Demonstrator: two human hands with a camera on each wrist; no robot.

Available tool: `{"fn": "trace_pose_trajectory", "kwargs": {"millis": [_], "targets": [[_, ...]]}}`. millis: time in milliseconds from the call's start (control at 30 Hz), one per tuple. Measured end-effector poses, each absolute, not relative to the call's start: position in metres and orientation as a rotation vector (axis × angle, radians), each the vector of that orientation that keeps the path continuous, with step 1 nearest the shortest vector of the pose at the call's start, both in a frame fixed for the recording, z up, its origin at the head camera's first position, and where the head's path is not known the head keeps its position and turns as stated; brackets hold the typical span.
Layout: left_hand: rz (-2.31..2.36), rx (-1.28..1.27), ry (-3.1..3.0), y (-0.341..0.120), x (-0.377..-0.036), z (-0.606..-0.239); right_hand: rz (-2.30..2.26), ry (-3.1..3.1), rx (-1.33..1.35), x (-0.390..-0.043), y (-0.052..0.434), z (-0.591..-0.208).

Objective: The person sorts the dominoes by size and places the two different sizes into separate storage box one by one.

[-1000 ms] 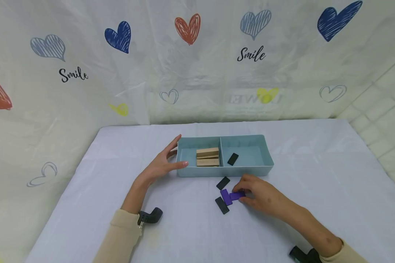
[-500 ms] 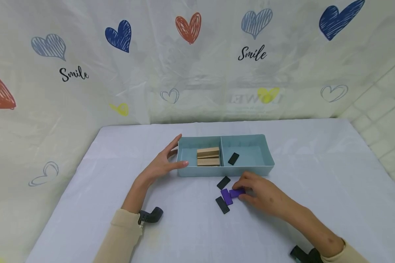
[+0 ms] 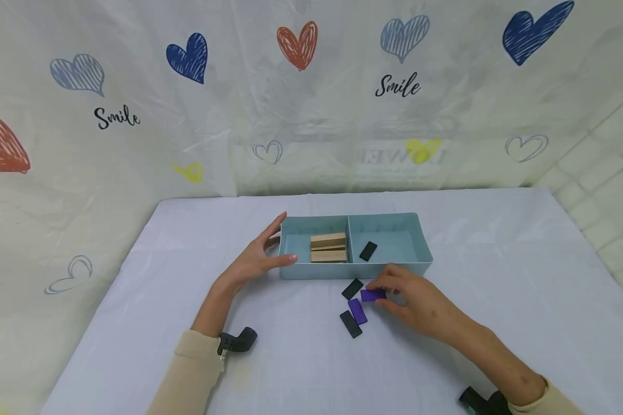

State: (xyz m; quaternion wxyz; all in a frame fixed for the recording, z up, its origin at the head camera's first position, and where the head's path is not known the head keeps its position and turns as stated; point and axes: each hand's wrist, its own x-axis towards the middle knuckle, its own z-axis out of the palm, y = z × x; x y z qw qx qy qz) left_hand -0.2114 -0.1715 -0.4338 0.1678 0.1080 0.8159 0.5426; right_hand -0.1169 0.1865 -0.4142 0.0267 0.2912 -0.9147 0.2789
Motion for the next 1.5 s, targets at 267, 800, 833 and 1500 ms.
{"fn": "trace_pose_trajectory", "kwargs": {"millis": [267,800,833,1500], "targets": [[1.547,0.317,2.321,-0.172,-0.212,-0.434,0.899,-2.735,0.867,-0.119,0.185,-0.412],[1.534,0.317,2.338,-0.173,-0.213,-0.436,0.919,-2.536,0.844,-0.126,0.190,-0.406],[1.533,0.318,2.339,-0.173,-0.213,-0.436,0.918,-2.533,0.842,-0.126,0.190,-0.405],[1.545,0.318,2.331,-0.172,-0.213,-0.436,0.939,-2.488,0.702,-0.142,0.194,-0.396]]}}
